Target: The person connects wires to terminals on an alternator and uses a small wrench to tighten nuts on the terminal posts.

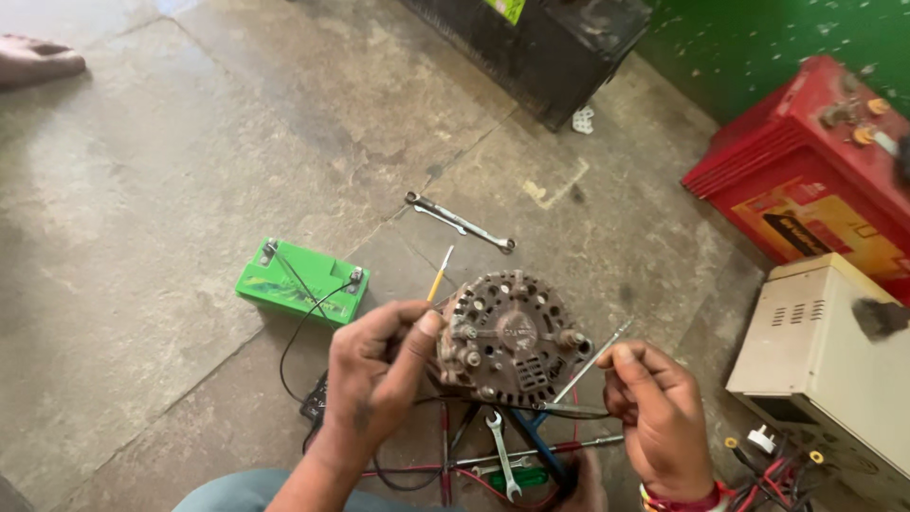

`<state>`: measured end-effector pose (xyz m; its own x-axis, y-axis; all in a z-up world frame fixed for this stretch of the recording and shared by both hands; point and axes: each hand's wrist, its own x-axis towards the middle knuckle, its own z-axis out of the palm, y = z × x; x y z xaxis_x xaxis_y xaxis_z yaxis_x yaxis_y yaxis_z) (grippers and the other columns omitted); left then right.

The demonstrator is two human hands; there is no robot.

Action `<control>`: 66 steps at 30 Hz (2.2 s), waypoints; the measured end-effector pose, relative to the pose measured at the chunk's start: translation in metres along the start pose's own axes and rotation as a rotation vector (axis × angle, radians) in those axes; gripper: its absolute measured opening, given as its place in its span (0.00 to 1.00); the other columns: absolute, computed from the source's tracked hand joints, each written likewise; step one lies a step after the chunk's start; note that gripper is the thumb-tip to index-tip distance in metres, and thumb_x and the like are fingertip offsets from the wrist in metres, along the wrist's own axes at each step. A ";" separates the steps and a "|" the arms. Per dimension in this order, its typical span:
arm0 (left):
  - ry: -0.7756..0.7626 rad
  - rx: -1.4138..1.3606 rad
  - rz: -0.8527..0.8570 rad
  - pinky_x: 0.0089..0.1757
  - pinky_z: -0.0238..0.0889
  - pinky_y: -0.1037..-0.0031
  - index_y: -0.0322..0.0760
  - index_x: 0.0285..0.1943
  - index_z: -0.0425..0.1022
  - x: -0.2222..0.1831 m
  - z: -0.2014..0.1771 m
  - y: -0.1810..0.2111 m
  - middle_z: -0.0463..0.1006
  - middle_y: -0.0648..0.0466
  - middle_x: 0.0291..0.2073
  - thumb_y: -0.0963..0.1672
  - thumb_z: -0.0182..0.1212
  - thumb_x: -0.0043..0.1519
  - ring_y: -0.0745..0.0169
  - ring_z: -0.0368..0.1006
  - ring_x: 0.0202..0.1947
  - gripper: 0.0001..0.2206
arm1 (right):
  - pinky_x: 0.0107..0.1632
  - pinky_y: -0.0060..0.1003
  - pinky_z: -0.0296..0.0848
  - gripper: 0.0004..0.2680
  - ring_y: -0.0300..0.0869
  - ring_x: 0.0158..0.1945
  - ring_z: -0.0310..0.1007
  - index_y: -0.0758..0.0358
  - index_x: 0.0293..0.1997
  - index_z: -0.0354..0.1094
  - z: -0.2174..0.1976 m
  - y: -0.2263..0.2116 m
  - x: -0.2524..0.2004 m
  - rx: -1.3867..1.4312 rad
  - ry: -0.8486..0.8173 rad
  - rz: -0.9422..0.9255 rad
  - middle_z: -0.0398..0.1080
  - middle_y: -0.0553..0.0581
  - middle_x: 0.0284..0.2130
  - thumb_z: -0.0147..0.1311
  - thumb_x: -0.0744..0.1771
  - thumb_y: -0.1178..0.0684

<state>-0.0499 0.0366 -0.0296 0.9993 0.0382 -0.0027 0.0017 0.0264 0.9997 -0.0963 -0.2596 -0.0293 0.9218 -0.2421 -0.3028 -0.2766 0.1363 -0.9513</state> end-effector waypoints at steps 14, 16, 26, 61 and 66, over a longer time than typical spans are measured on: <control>0.027 -0.014 0.021 0.28 0.57 0.80 0.32 0.36 0.73 0.006 -0.016 -0.022 0.69 0.59 0.21 0.44 0.52 0.71 0.77 0.62 0.24 0.12 | 0.27 0.30 0.51 0.12 0.33 0.24 0.50 0.76 0.48 0.68 0.011 0.003 0.020 0.069 0.084 0.105 0.56 0.49 0.25 0.48 0.71 0.52; 0.055 -0.067 -0.047 0.28 0.55 0.80 0.32 0.36 0.75 0.004 -0.015 -0.026 0.69 0.61 0.23 0.45 0.52 0.70 0.77 0.60 0.25 0.12 | 0.27 0.30 0.51 0.12 0.33 0.24 0.50 0.75 0.48 0.68 0.012 0.003 0.020 0.075 0.094 0.119 0.56 0.49 0.25 0.48 0.70 0.52; 0.080 -0.194 -0.209 0.28 0.56 0.83 0.31 0.41 0.76 0.014 -0.014 -0.019 0.73 0.64 0.26 0.44 0.57 0.66 0.80 0.62 0.26 0.09 | 0.26 0.29 0.51 0.12 0.32 0.23 0.50 0.75 0.47 0.67 0.011 0.005 0.019 0.120 0.144 0.147 0.57 0.49 0.23 0.48 0.71 0.52; -0.779 -0.197 -0.111 0.40 0.73 0.76 0.32 0.43 0.83 -0.012 -0.001 0.016 0.86 0.52 0.32 0.40 0.69 0.62 0.70 0.81 0.37 0.05 | 0.30 0.31 0.59 0.07 0.36 0.27 0.60 0.72 0.45 0.70 -0.002 0.005 0.014 0.198 0.066 0.063 0.65 0.51 0.28 0.51 0.70 0.56; -0.161 -0.084 -0.113 0.37 0.68 0.81 0.33 0.46 0.85 0.005 -0.021 0.023 0.82 0.56 0.35 0.40 0.62 0.63 0.75 0.75 0.36 0.07 | 0.30 0.31 0.58 0.07 0.36 0.27 0.60 0.72 0.45 0.70 -0.001 0.006 0.015 0.196 0.076 0.060 0.65 0.52 0.29 0.50 0.70 0.56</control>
<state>-0.0456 0.0580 -0.0072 0.9862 -0.1296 -0.1033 0.1172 0.1046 0.9876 -0.0844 -0.2633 -0.0393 0.8800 -0.2988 -0.3693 -0.2657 0.3349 -0.9040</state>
